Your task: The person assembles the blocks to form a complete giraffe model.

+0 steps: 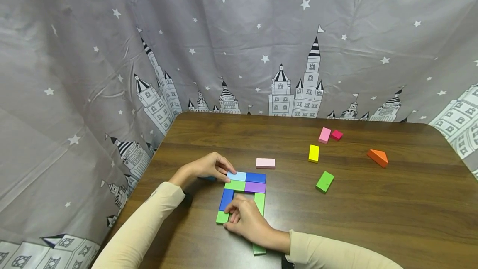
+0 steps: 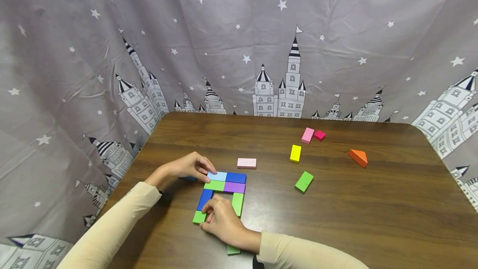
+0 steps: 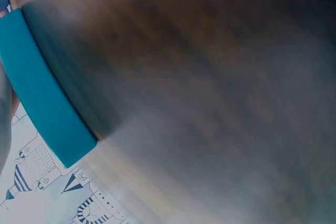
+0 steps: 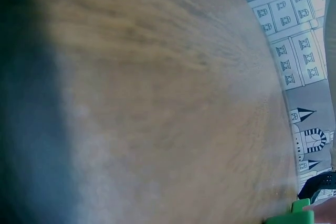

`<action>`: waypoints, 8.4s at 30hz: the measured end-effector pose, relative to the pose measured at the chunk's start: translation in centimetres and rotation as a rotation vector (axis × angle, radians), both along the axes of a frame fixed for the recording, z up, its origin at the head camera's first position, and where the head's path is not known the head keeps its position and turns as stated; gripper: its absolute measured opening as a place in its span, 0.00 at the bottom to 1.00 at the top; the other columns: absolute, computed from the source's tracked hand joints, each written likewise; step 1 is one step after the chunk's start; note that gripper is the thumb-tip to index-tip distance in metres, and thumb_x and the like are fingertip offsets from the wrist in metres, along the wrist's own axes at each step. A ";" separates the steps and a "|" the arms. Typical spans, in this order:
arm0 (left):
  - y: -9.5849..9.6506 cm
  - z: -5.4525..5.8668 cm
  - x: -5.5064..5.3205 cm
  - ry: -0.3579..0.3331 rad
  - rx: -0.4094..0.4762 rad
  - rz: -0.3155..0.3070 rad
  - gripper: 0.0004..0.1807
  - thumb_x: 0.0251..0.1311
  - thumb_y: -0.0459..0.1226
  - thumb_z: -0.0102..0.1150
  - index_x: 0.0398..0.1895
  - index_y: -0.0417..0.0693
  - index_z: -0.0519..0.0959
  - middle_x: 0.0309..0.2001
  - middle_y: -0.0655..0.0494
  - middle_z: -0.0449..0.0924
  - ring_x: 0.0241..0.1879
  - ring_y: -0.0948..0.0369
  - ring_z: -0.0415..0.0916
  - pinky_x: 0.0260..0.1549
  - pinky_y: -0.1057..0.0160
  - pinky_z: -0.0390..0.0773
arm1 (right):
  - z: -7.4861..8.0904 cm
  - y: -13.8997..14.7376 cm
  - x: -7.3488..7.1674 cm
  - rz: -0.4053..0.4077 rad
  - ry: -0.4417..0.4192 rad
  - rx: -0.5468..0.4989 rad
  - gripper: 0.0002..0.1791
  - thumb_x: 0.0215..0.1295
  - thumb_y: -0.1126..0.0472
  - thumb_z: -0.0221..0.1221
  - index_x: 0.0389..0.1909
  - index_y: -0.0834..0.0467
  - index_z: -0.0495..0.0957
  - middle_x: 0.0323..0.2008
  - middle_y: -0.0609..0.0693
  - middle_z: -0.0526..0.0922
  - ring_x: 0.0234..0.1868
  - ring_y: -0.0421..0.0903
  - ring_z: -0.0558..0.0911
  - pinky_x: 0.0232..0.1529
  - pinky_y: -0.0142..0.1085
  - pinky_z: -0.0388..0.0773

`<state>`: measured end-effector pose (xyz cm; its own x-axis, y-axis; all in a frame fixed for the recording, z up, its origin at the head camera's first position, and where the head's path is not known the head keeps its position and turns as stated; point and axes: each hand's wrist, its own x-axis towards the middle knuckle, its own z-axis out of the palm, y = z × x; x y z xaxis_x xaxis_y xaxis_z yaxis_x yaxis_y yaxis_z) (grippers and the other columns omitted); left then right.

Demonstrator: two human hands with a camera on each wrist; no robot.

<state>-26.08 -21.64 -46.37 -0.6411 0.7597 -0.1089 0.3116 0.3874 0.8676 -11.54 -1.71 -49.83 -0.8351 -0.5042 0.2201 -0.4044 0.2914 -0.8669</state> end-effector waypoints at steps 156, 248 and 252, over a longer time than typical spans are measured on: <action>-0.1 0.0 0.0 -0.001 -0.010 0.005 0.14 0.53 0.26 0.72 0.44 0.34 0.86 0.46 0.45 0.85 0.46 0.56 0.81 0.47 0.59 0.81 | -0.5 8.9 1.3 -0.073 -0.050 -0.068 0.20 0.37 0.70 0.80 0.30 0.60 0.79 0.25 0.47 0.77 0.23 0.36 0.74 0.22 0.29 0.76; -6.7 -0.3 4.5 0.118 -0.070 0.520 0.19 0.53 0.26 0.72 0.48 0.27 0.82 0.42 0.40 0.84 0.40 0.54 0.80 0.37 0.69 0.79 | -0.1 9.7 -4.5 -0.132 -0.083 0.000 0.28 0.40 0.63 0.81 0.45 0.67 0.84 0.31 0.53 0.78 0.29 0.44 0.75 0.29 0.29 0.76; -6.5 -0.2 4.7 0.124 -0.085 0.540 0.18 0.52 0.27 0.73 0.46 0.28 0.83 0.37 0.45 0.84 0.35 0.59 0.78 0.32 0.71 0.77 | -0.1 9.7 -4.6 -0.134 -0.086 0.002 0.28 0.40 0.63 0.81 0.45 0.66 0.84 0.32 0.52 0.78 0.29 0.44 0.75 0.29 0.29 0.76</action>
